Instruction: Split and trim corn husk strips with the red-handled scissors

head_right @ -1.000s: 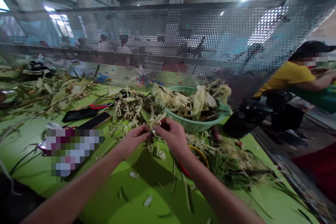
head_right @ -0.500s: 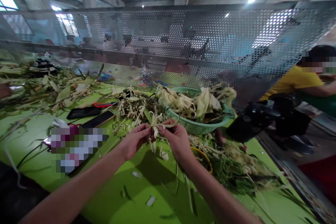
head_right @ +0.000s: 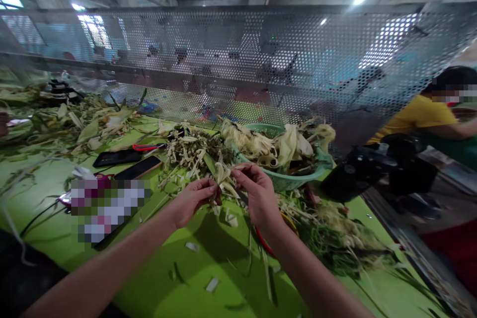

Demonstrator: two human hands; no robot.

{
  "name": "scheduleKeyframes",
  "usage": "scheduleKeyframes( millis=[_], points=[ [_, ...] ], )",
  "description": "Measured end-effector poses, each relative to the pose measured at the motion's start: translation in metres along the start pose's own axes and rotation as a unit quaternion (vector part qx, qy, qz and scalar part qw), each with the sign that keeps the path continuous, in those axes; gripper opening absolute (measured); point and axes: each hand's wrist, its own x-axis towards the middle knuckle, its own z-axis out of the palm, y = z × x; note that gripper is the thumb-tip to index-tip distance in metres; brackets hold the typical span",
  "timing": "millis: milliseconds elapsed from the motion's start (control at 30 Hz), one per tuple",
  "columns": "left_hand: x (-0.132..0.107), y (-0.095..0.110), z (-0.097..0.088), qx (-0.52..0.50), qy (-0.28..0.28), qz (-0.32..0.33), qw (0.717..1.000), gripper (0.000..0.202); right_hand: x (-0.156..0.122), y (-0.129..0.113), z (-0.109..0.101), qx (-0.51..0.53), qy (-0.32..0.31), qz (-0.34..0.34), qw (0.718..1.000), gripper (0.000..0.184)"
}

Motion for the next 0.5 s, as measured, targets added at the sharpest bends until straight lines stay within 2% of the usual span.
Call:
scheduleKeyframes(
  millis=[100, 300, 400, 500],
  points=[
    [0.003, -0.003, -0.004, -0.052, 0.018, 0.004, 0.998, 0.023, -0.001, 0.000, 0.001, -0.005, 0.004, -0.003, 1.000, 0.017],
    [0.006, -0.003, -0.007, -0.103, 0.058, 0.013, 0.993, 0.022, -0.009, -0.003, 0.001, -0.043, -0.068, -0.037, 0.996, 0.012],
    [0.005, 0.000, -0.005, -0.090, 0.069, 0.012, 0.993, 0.023, -0.013, -0.006, 0.003, -0.067, -0.091, -0.033, 0.993, 0.012],
    [0.005, 0.003, -0.004, -0.021, 0.073, 0.021, 0.997, 0.024, -0.014, -0.007, 0.005, -0.067, -0.077, -0.035, 0.994, 0.012]
  ],
)
